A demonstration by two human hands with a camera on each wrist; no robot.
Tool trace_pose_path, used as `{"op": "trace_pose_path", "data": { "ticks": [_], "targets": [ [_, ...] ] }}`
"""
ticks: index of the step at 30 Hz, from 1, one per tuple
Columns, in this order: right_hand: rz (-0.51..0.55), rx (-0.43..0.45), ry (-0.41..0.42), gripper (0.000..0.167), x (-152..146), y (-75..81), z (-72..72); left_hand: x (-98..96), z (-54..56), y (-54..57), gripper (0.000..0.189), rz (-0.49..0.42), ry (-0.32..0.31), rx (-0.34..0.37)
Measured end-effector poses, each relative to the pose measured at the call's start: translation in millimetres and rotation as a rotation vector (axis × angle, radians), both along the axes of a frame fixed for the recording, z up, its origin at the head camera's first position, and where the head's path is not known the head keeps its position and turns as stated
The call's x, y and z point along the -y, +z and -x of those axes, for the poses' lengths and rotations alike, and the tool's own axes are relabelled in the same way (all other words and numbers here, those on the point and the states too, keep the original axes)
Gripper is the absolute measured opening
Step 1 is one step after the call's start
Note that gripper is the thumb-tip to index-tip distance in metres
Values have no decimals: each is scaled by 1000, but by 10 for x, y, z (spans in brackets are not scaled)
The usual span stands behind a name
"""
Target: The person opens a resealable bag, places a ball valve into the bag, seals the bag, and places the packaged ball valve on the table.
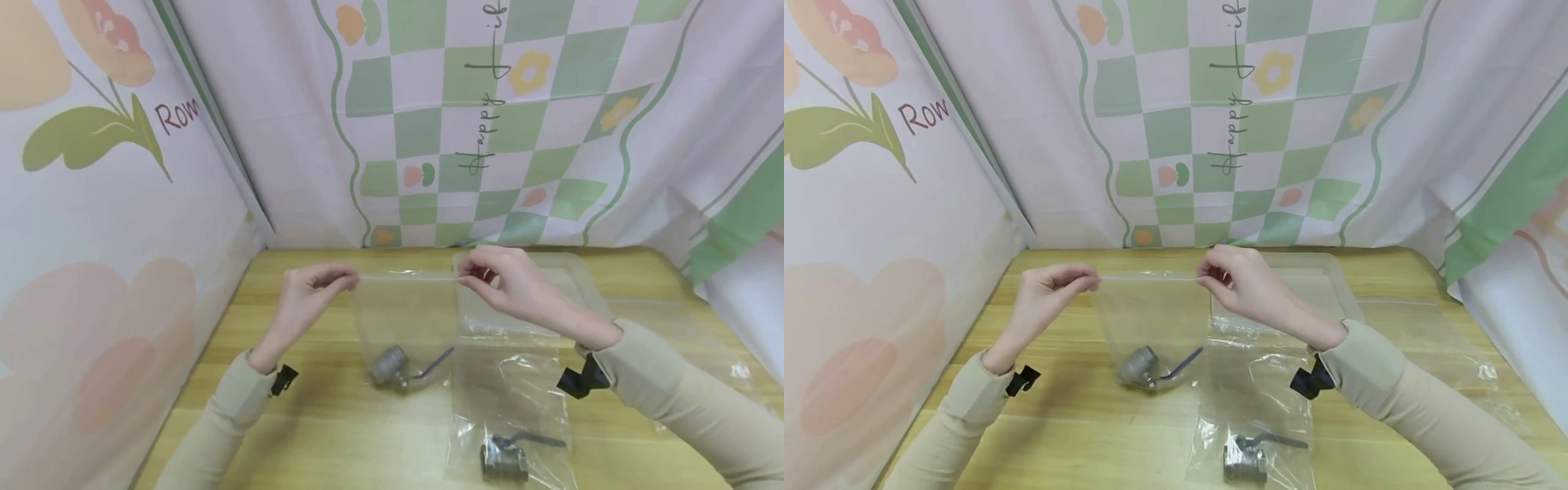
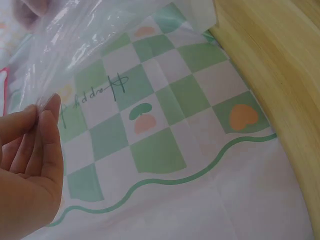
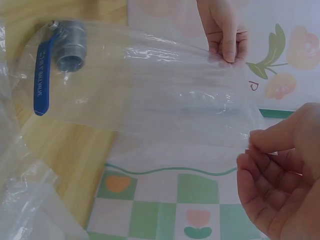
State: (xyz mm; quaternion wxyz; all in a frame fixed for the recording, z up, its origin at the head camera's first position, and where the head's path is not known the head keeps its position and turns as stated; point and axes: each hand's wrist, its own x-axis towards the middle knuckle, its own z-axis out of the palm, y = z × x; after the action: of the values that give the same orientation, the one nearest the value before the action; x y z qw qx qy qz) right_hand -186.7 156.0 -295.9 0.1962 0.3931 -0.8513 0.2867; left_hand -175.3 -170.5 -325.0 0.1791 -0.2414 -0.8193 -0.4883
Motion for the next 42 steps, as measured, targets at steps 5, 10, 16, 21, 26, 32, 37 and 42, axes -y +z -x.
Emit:
{"op": "trace_pose_path", "data": {
  "ticks": [5, 10, 16, 21, 26, 32, 37, 42],
  "targets": [
    [-11, 67, -22, 12, -6, -6, -9, -7, 2, -2, 19, 4, -28, 81],
    [-14, 105, -8, 12, -8, -43, 2, -42, 20, -29, 21, 42, -47, 138],
    [-16, 191, 25, 10, 29, -110, 4, -79, 26, -55, 12, 73, -27, 141],
    [23, 164, 41, 8, 38, -148, 11, -81, 40, -62, 12, 63, -17, 161],
    [77, 66, 77, 9, 29, -149, 16, -89, 43, -46, 11, 94, -7, 148],
    [68, 96, 43, 9, 61, -110, -8, -145, -6, 12, 11, 154, -18, 62],
    [61, 177, 10, 7, 87, -126, 14, -179, -24, 11, 9, 98, -78, 129],
    [86, 113, 42, 5, 92, -156, 48, -197, -17, 14, 14, 57, -82, 135]
  ]
}}
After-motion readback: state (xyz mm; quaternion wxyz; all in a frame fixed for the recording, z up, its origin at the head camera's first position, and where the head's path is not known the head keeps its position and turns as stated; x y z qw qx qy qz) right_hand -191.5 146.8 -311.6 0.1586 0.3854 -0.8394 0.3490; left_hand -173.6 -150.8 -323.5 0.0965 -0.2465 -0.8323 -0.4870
